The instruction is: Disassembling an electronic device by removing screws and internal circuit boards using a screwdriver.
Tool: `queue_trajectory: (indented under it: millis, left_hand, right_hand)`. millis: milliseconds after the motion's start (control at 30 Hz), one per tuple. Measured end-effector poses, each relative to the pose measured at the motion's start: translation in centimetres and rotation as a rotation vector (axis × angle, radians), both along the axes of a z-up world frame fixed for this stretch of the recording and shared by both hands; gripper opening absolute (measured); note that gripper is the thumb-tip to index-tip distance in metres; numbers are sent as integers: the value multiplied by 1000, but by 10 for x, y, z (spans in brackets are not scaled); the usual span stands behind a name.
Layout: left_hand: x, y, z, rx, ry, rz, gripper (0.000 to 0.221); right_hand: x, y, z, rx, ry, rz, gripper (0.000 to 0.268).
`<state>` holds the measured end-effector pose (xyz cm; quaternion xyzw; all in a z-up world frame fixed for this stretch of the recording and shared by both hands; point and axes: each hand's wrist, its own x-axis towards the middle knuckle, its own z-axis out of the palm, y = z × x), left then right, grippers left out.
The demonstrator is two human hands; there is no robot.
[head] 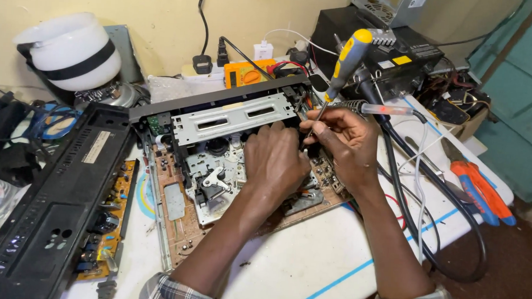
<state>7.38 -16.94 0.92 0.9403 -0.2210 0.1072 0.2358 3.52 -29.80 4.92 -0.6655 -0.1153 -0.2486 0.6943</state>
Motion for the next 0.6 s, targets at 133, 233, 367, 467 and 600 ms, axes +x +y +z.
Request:
queue_trajectory:
  millis: [133, 233, 367, 467, 600]
  left_hand:
    - [-2, 1, 3, -10, 1, 7, 23]
    - [-1, 0, 4, -5, 1, 7, 22]
    - [0, -3, -1, -3, 3, 17, 20]
    - [1, -1, -5, -15, -11, 21, 20]
    - [-2, 1, 3, -32, -17, -6, 20]
  right_hand:
    - [12, -10, -15, -114, -54, -66, 20]
    - [16, -16, -21, -167, -94, -118, 19]
    - [5, -9, -8, -80, -39, -78, 16]
    - [1, -3, -4, -53, -10, -34, 14]
    - [7, -7, -8, -199, -64, -109, 19]
